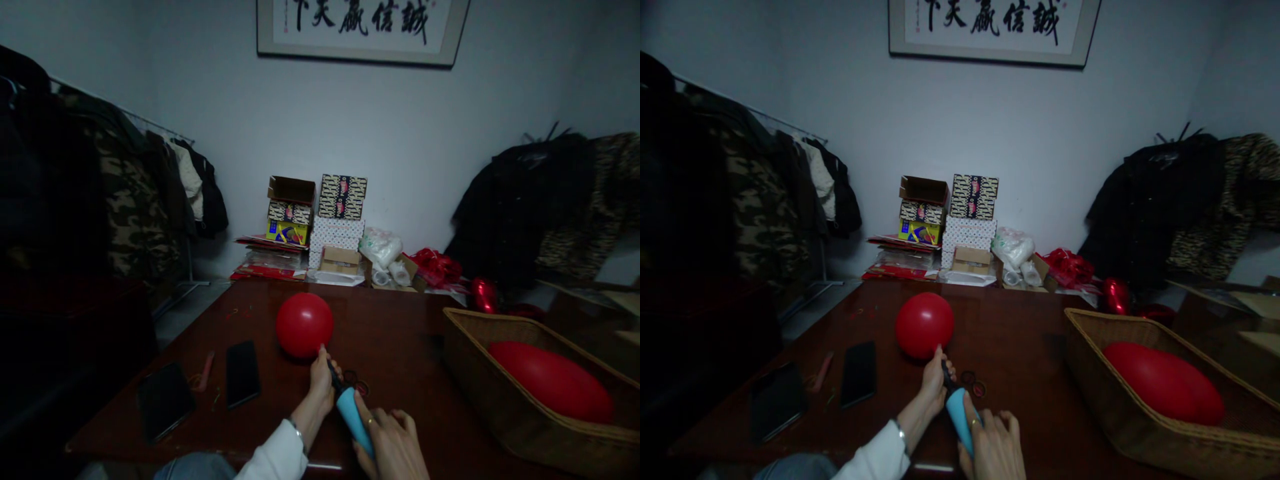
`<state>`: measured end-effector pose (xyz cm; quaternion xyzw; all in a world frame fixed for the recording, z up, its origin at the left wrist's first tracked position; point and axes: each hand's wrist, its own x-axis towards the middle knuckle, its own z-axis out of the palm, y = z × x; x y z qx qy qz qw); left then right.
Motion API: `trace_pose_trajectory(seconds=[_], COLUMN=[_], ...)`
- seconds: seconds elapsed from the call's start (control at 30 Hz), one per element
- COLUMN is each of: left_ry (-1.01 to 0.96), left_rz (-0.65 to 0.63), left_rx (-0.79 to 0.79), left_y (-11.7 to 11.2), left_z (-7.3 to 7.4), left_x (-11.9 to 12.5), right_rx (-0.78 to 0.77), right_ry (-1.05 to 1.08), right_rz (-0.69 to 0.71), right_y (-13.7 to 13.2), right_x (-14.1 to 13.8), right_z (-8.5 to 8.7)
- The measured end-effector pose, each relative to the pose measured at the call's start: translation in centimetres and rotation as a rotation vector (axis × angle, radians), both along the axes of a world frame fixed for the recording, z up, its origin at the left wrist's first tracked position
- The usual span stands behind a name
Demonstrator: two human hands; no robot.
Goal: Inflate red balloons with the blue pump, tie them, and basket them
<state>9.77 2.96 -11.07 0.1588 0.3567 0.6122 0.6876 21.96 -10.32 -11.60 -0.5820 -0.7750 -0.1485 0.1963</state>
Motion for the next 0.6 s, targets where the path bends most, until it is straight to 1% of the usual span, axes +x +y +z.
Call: trace_pose_trajectory(seconds=[0.07, 0.13, 0.27, 0.37, 0.43, 0.53, 0.6], left_ry=[0.001, 0.004, -0.001, -0.001, 0.008, 0.022, 0.023], left_rz=[0.002, 0.008, 0.001, -0.001, -0.005, -0.001, 0.009], left_rx=[-0.003, -0.006, -0.008, -0.009, -0.007, 0.008, 0.018], left_y=[-0.1, 0.0, 0.2, 0.4, 0.4, 0.5, 0.7], left_z=[0.0, 0.0, 0.2, 0.2, 0.1, 0.1, 0.2], left_x=[0.0, -0.1, -0.3, -0.3, -0.2, -0.4, -0.7], right_rx=[-0.014, -0.014, -0.003, 0.017, 0.036, 0.078, 0.111], right_ry=[0.015, 0.022, 0.037, 0.042, 0.031, 0.019, 0.039], right_rz=[-0.042, -0.076, -0.110, -0.112, -0.079, -0.026, -0.056], right_y=[0.3, 0.3, 0.0, -0.2, -0.4, -1.0, -1.7], right_x=[-0.7, -1.4, -2.1, -1.9, -1.4, -0.3, 0.5], right_z=[0.4, 0.5, 0.2, -0.2, -0.7, -2.0, -3.1])
